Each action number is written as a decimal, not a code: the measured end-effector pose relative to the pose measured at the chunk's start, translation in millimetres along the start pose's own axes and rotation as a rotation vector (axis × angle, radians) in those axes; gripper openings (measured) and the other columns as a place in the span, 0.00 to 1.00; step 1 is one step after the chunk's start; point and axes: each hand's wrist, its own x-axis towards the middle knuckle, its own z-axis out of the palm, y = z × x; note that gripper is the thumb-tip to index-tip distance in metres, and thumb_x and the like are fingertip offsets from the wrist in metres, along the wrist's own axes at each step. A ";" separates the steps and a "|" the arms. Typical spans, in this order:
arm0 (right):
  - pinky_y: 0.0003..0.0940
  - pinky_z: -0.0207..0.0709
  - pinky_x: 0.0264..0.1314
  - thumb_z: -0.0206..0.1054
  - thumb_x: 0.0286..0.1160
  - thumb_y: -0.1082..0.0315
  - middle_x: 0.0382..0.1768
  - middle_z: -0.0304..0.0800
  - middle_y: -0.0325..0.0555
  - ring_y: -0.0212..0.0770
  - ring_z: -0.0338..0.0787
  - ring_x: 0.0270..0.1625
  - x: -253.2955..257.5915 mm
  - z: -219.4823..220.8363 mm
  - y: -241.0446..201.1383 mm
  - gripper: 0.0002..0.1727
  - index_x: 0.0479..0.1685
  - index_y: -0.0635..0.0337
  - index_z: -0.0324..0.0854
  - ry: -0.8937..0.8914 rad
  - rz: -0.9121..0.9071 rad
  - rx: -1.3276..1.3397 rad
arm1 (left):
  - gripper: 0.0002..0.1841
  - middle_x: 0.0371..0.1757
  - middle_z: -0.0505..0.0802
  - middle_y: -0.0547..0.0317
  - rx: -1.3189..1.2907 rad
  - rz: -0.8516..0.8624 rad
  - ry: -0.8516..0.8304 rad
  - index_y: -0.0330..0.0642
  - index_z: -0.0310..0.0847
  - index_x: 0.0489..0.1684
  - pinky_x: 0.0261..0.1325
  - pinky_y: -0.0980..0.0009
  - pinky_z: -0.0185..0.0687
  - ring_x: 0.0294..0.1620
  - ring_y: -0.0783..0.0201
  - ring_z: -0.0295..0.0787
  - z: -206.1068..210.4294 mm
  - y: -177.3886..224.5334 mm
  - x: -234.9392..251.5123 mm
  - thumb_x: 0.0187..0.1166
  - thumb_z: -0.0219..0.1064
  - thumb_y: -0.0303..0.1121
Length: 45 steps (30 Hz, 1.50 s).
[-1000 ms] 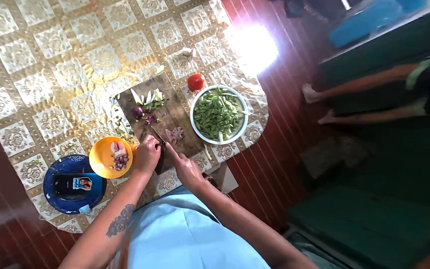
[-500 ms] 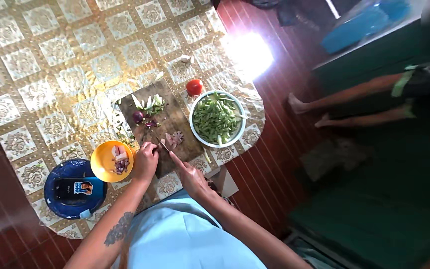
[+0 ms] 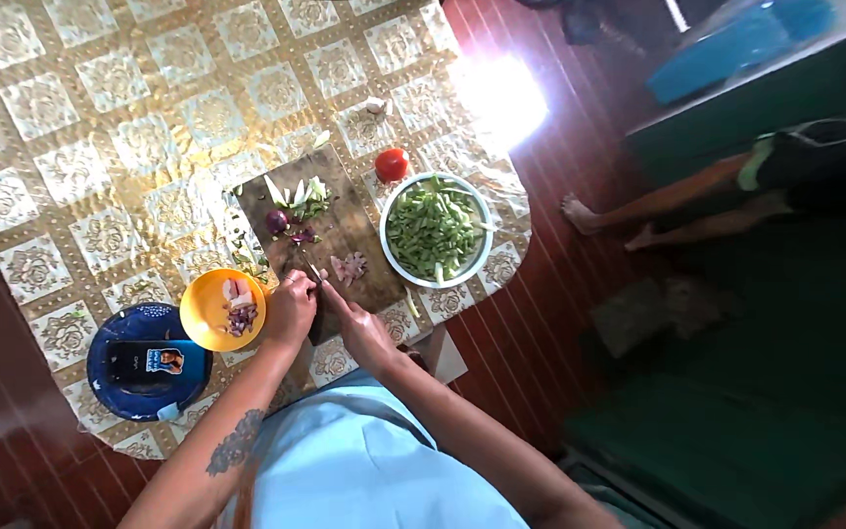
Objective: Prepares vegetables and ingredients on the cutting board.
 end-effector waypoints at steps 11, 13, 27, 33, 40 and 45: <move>0.57 0.85 0.53 0.46 0.88 0.73 0.60 0.89 0.63 0.63 0.94 0.48 -32.0 -2.7 16.5 0.36 0.96 0.37 0.52 0.106 -0.030 0.008 | 0.03 0.47 0.93 0.40 -0.047 -0.088 0.008 0.30 0.91 0.37 0.56 0.47 0.86 0.49 0.44 0.93 -4.3 3.6 1.1 0.72 0.75 0.23; 0.58 0.84 0.55 0.45 0.90 0.72 0.63 0.87 0.63 0.63 0.93 0.50 -29.8 -2.1 13.1 0.37 0.97 0.33 0.48 0.041 -0.005 -0.011 | 0.02 0.46 0.93 0.39 -0.033 -0.072 0.023 0.29 0.90 0.34 0.56 0.47 0.86 0.49 0.44 0.93 -2.6 2.9 0.7 0.70 0.74 0.21; 0.60 0.84 0.55 0.45 0.90 0.72 0.67 0.86 0.62 0.64 0.93 0.50 -27.0 8.5 29.1 0.36 0.97 0.33 0.48 0.043 0.046 -0.005 | 0.08 0.51 0.94 0.42 -0.142 -0.128 0.041 0.31 0.88 0.50 0.61 0.53 0.87 0.53 0.50 0.94 -2.5 -3.4 -6.8 0.77 0.69 0.22; 0.58 0.83 0.58 0.44 0.90 0.72 0.65 0.86 0.64 0.64 0.92 0.54 -27.5 -7.9 12.8 0.37 0.97 0.35 0.45 0.046 0.047 -0.036 | 0.09 0.60 0.89 0.36 -0.078 -0.051 0.075 0.30 0.92 0.46 0.67 0.51 0.84 0.61 0.43 0.89 -1.4 -6.3 -15.7 0.76 0.69 0.25; 0.57 0.83 0.64 0.46 0.89 0.75 0.79 0.76 0.62 0.63 0.92 0.60 -33.3 2.1 5.5 0.37 0.97 0.43 0.46 -0.001 -0.030 0.007 | 0.12 0.56 0.92 0.35 -0.062 -0.209 -0.100 0.27 0.86 0.55 0.69 0.44 0.81 0.60 0.40 0.90 -13.5 3.9 -12.8 0.83 0.67 0.28; 0.59 0.83 0.60 0.44 0.88 0.75 0.71 0.82 0.64 0.64 0.92 0.56 -27.5 6.2 2.9 0.38 0.98 0.37 0.45 -0.041 0.025 -0.022 | 0.10 0.57 0.92 0.37 -0.007 -0.133 -0.105 0.30 0.91 0.47 0.68 0.48 0.83 0.61 0.43 0.90 -9.2 -0.8 -13.7 0.81 0.67 0.28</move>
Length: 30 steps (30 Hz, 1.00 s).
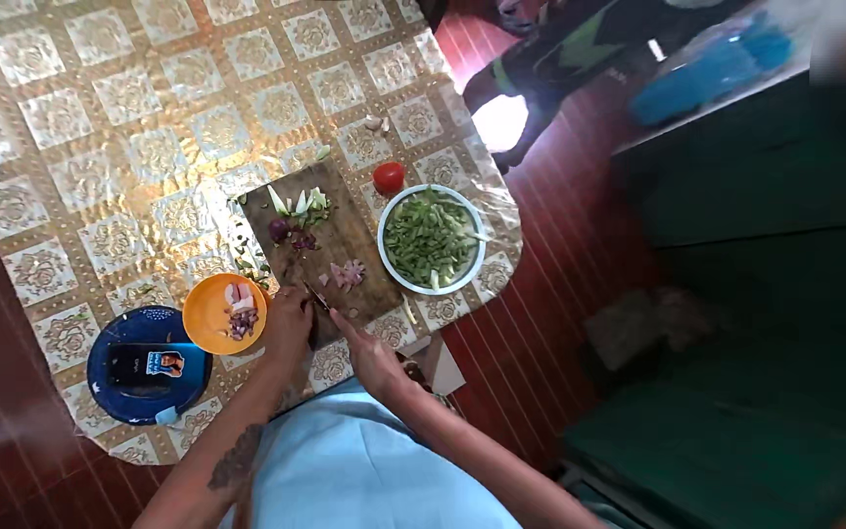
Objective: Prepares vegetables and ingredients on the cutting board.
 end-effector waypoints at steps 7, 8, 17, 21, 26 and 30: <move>0.60 0.84 0.58 0.44 0.89 0.75 0.67 0.83 0.66 0.65 0.92 0.55 17.9 4.0 -0.3 0.41 0.98 0.29 0.38 0.003 0.007 -0.036 | 0.09 0.60 0.91 0.35 0.068 0.001 0.000 0.27 0.90 0.46 0.70 0.47 0.82 0.63 0.41 0.89 2.6 2.5 5.3 0.78 0.67 0.24; 0.61 0.84 0.57 0.44 0.89 0.74 0.67 0.83 0.65 0.65 0.92 0.53 10.5 5.9 7.6 0.40 0.98 0.29 0.40 0.011 0.006 -0.027 | 0.08 0.59 0.91 0.36 0.059 0.024 0.019 0.28 0.90 0.45 0.69 0.48 0.82 0.62 0.42 0.90 4.2 -0.8 5.4 0.77 0.67 0.23; 0.59 0.85 0.55 0.47 0.89 0.72 0.59 0.89 0.62 0.62 0.93 0.50 -2.8 -9.5 17.6 0.36 0.96 0.35 0.53 0.162 -0.065 0.043 | 0.13 0.62 0.89 0.33 -0.007 0.088 0.180 0.26 0.86 0.52 0.68 0.46 0.82 0.65 0.39 0.88 14.3 -3.4 -4.9 0.73 0.70 0.25; 0.60 0.84 0.55 0.45 0.89 0.72 0.61 0.88 0.62 0.63 0.93 0.50 -8.0 -8.7 14.9 0.36 0.96 0.34 0.50 0.106 -0.062 0.023 | 0.17 0.62 0.90 0.32 0.018 0.014 0.102 0.26 0.85 0.59 0.67 0.45 0.83 0.61 0.38 0.90 10.7 2.1 -5.3 0.77 0.72 0.29; 0.60 0.84 0.54 0.46 0.89 0.72 0.63 0.88 0.63 0.63 0.94 0.47 -15.6 0.2 17.7 0.37 0.97 0.35 0.48 0.077 -0.040 0.046 | 0.11 0.61 0.91 0.32 -0.017 0.101 0.131 0.26 0.90 0.50 0.67 0.47 0.84 0.62 0.39 0.91 13.3 -5.6 -19.1 0.74 0.67 0.20; 0.59 0.85 0.53 0.45 0.89 0.73 0.64 0.87 0.63 0.62 0.94 0.46 -17.7 7.3 15.7 0.36 0.97 0.36 0.49 0.067 -0.041 0.072 | 0.07 0.54 0.93 0.34 0.021 0.126 0.159 0.28 0.92 0.41 0.61 0.47 0.87 0.55 0.39 0.93 17.4 -9.5 -16.2 0.73 0.69 0.19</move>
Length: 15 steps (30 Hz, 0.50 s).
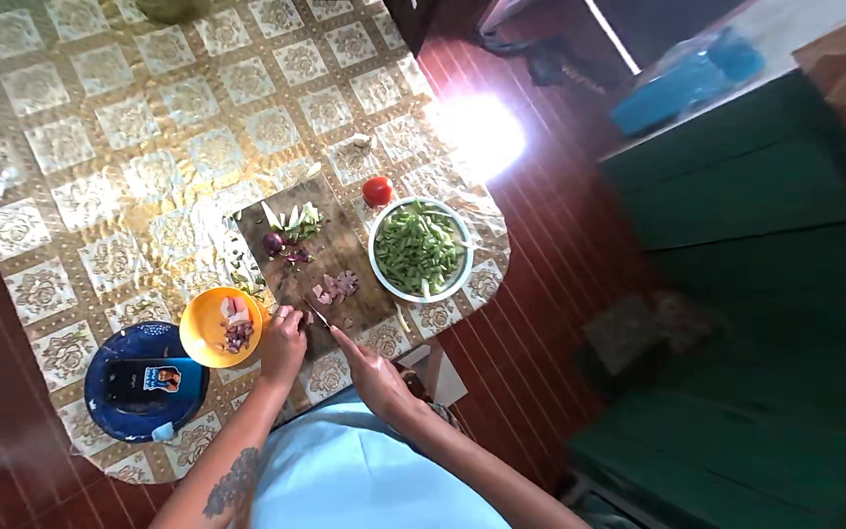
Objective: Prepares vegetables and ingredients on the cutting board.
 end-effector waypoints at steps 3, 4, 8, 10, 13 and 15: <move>0.59 0.85 0.54 0.46 0.89 0.73 0.69 0.84 0.62 0.62 0.94 0.48 -0.1 1.1 -1.6 0.37 0.97 0.36 0.47 -0.043 0.007 0.010 | 0.06 0.54 0.93 0.34 0.014 0.001 0.011 0.26 0.92 0.38 0.60 0.47 0.88 0.54 0.39 0.94 0.6 -0.7 3.1 0.71 0.69 0.19; 0.59 0.85 0.54 0.46 0.89 0.73 0.69 0.84 0.63 0.62 0.94 0.48 -0.1 2.6 -0.8 0.37 0.97 0.36 0.47 -0.047 0.007 0.011 | 0.06 0.54 0.93 0.34 0.007 0.000 0.012 0.26 0.92 0.38 0.60 0.48 0.88 0.53 0.39 0.94 0.5 -0.6 2.6 0.70 0.69 0.19; 0.59 0.85 0.54 0.45 0.89 0.73 0.66 0.85 0.64 0.62 0.93 0.49 5.3 6.4 -3.4 0.38 0.98 0.35 0.44 -0.061 0.014 -0.032 | 0.07 0.56 0.93 0.34 0.000 -0.006 -0.003 0.26 0.92 0.36 0.60 0.49 0.88 0.53 0.40 0.94 -0.6 0.8 1.1 0.71 0.67 0.19; 0.58 0.85 0.55 0.45 0.89 0.74 0.63 0.86 0.65 0.64 0.93 0.52 17.3 9.8 -9.0 0.38 0.98 0.37 0.44 -0.031 0.001 -0.033 | 0.06 0.57 0.93 0.33 0.012 0.006 -0.013 0.25 0.92 0.36 0.60 0.48 0.88 0.53 0.39 0.94 -1.2 0.6 2.1 0.71 0.68 0.18; 0.59 0.84 0.58 0.44 0.89 0.75 0.63 0.86 0.65 0.64 0.92 0.55 34.5 10.6 -12.2 0.39 0.98 0.35 0.40 -0.040 0.012 -0.054 | 0.05 0.53 0.94 0.35 0.021 0.046 0.012 0.27 0.92 0.34 0.58 0.50 0.89 0.51 0.41 0.95 2.6 -3.4 2.2 0.71 0.70 0.19; 0.60 0.84 0.56 0.44 0.89 0.74 0.62 0.87 0.64 0.64 0.92 0.53 33.3 4.9 -9.7 0.39 0.98 0.31 0.43 -0.035 0.004 -0.078 | 0.05 0.53 0.94 0.34 0.020 0.011 -0.017 0.26 0.91 0.36 0.61 0.49 0.88 0.54 0.40 0.94 -2.0 0.4 5.4 0.72 0.69 0.19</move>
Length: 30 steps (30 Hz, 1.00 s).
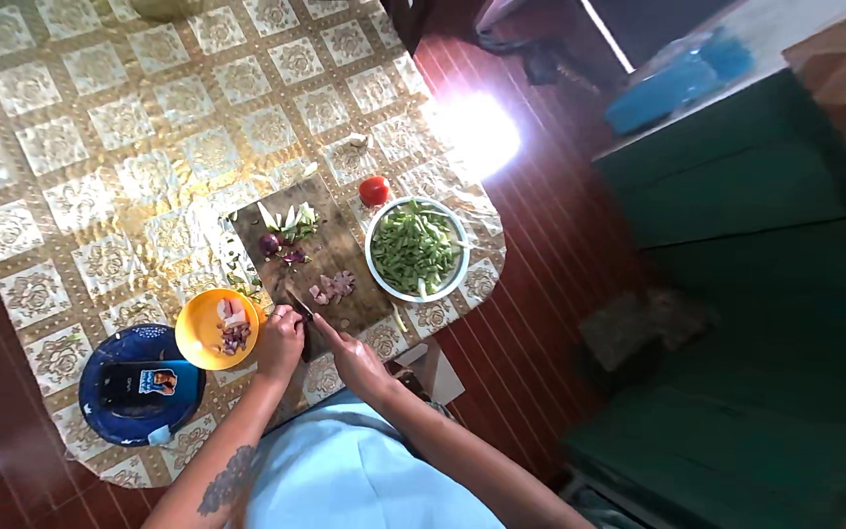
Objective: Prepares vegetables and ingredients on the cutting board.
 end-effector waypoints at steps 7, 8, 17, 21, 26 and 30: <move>0.61 0.83 0.47 0.48 0.88 0.72 0.63 0.86 0.64 0.64 0.92 0.45 -17.8 -32.4 19.8 0.36 0.92 0.23 0.59 0.141 0.037 -0.150 | 0.11 0.56 0.93 0.37 -0.080 0.051 0.122 0.30 0.89 0.54 0.61 0.50 0.88 0.56 0.43 0.93 6.2 20.3 13.8 0.79 0.64 0.22; 0.60 0.84 0.48 0.48 0.88 0.72 0.63 0.86 0.63 0.63 0.93 0.46 -19.4 -36.0 18.5 0.36 0.93 0.26 0.57 0.140 0.047 -0.162 | 0.12 0.57 0.92 0.36 -0.063 0.159 0.167 0.32 0.90 0.54 0.59 0.51 0.89 0.56 0.42 0.93 10.7 19.4 13.3 0.78 0.63 0.21; 0.65 0.82 0.56 0.57 0.87 0.65 0.64 0.89 0.58 0.64 0.92 0.56 -53.4 -79.8 19.4 0.25 0.82 0.41 0.75 0.135 0.101 -0.228 | 0.20 0.65 0.92 0.47 0.156 0.505 0.016 0.51 0.94 0.58 0.66 0.46 0.84 0.67 0.42 0.87 13.3 8.2 32.0 0.75 0.64 0.19; 0.65 0.80 0.58 0.59 0.85 0.67 0.63 0.90 0.57 0.64 0.91 0.58 -76.5 -108.4 27.1 0.26 0.82 0.41 0.76 0.108 0.173 -0.266 | 0.20 0.60 0.94 0.47 0.159 0.492 0.030 0.45 0.92 0.61 0.67 0.48 0.84 0.64 0.44 0.90 10.2 8.3 41.9 0.75 0.65 0.18; 0.65 0.80 0.58 0.61 0.85 0.66 0.62 0.91 0.56 0.62 0.92 0.57 -82.2 -112.9 31.5 0.27 0.83 0.40 0.75 0.186 0.191 -0.192 | 0.15 0.56 0.93 0.43 0.032 0.168 0.162 0.43 0.91 0.63 0.61 0.47 0.87 0.56 0.45 0.92 -45.5 9.8 29.5 0.84 0.62 0.26; 0.65 0.81 0.55 0.62 0.83 0.67 0.61 0.91 0.56 0.62 0.93 0.53 -75.3 -92.6 30.1 0.27 0.82 0.41 0.77 0.253 0.107 -0.093 | 0.18 0.70 0.84 0.32 0.088 -0.369 0.010 0.34 0.84 0.65 0.73 0.39 0.75 0.69 0.35 0.83 -92.8 -36.1 22.7 0.88 0.62 0.37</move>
